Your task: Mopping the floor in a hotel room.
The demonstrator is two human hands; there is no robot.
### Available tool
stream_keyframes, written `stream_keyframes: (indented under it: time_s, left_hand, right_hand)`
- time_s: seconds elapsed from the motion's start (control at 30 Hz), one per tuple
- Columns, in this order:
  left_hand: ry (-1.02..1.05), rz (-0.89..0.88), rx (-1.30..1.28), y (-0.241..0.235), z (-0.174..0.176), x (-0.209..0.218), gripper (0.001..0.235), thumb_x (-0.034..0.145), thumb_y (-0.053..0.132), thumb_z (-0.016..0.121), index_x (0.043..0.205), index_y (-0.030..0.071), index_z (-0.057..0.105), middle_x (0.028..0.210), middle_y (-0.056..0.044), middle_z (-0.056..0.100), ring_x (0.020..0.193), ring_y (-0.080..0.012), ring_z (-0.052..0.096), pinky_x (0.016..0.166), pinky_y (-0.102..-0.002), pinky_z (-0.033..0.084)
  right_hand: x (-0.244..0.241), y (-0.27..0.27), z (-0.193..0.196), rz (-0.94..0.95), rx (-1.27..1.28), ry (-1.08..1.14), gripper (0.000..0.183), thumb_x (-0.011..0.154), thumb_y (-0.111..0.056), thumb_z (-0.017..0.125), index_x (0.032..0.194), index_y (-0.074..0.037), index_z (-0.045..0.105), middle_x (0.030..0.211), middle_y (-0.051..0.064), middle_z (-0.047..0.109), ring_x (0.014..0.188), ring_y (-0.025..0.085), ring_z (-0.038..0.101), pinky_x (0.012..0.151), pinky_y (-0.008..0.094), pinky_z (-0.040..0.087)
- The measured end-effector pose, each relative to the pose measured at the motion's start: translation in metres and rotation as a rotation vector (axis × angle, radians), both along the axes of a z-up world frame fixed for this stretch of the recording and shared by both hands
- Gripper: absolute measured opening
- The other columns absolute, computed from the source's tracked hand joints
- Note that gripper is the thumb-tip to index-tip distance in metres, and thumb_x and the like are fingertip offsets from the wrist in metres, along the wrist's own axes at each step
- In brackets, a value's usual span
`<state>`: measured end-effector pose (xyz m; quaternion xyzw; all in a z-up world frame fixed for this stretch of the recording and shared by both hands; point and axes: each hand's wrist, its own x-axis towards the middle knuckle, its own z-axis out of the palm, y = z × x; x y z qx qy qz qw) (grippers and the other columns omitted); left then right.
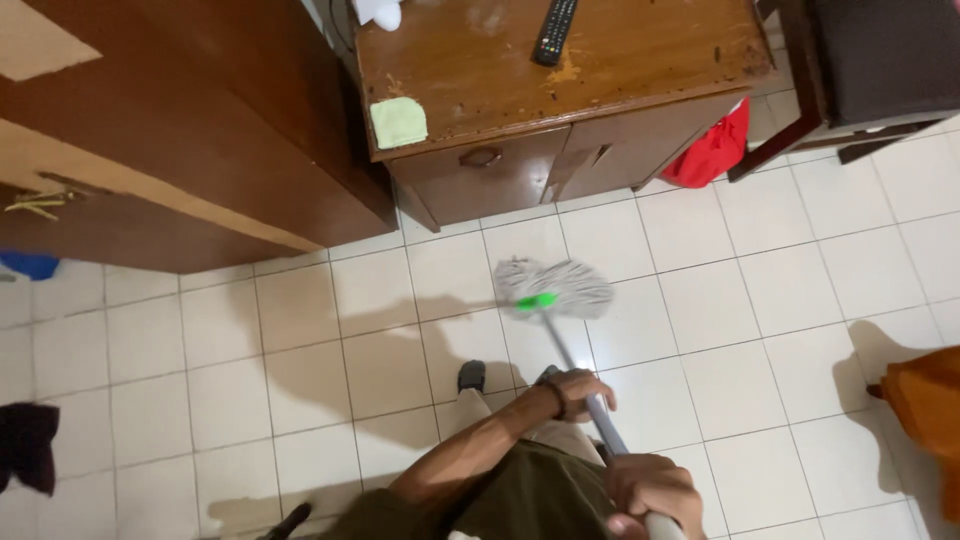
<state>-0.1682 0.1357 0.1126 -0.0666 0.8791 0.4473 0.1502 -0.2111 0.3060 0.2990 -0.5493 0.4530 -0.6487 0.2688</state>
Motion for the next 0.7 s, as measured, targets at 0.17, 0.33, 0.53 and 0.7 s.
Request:
stream_keyframes:
  time_s: [0.17, 0.33, 0.53, 0.7]
  left_hand:
    - [-0.297, 0.265, 0.083, 0.001, -0.042, 0.080, 0.024, 0.087, 0.014, 0.069, 0.110, 0.020, 0.075, 0.103, -0.008, 0.075, 0.092, -0.0256, 0.071, 0.081, -0.042, 0.058]
    - [-0.376, 0.535, 0.042, -0.007, -0.074, 0.114, 0.024, 0.088, 0.016, 0.066, 0.110, 0.021, 0.074, 0.107, -0.008, 0.077, 0.095, -0.0237, 0.075, 0.082, -0.040, 0.062]
    - [-0.252, 0.164, -0.158, 0.017, -0.066, 0.039, 0.035, 0.081, 0.036, 0.076, 0.115, 0.030, 0.074, 0.108, -0.006, 0.074, 0.098, -0.0300, 0.070, 0.082, -0.044, 0.057]
    - [0.002, -0.288, -0.083, 0.073, -0.049, -0.061, 0.044, 0.074, 0.010, 0.066, 0.114, 0.029, 0.075, 0.099, 0.000, 0.078, 0.089, -0.0214, 0.074, 0.071, -0.040, 0.058]
  right_hand:
    - [-0.019, -0.007, -0.007, 0.175, 0.094, -0.248, 0.045, 0.088, -0.019, 0.074, 0.060, -0.008, 0.042, 0.055, 0.005, 0.050, 0.052, 0.018, 0.052, 0.053, 0.035, 0.041]
    - [-0.037, -0.005, -0.054, 0.318, 0.343, -0.404, 0.042, 0.096, -0.016, 0.068, 0.064, -0.006, 0.044, 0.065, 0.008, 0.049, 0.062, 0.020, 0.049, 0.061, 0.040, 0.037]
    - [-0.062, 0.067, -0.062, -0.149, 0.835, -0.158, 0.042, 0.088, -0.015, 0.067, 0.054, -0.001, 0.046, 0.053, 0.012, 0.047, 0.051, 0.024, 0.046, 0.055, 0.049, 0.040]
    - [-0.049, 0.105, -0.031, -0.412, 0.240, 0.070, 0.046, 0.102, -0.032, 0.055, 0.060, -0.014, 0.048, 0.053, -0.001, 0.055, 0.044, 0.014, 0.059, 0.059, 0.038, 0.059]
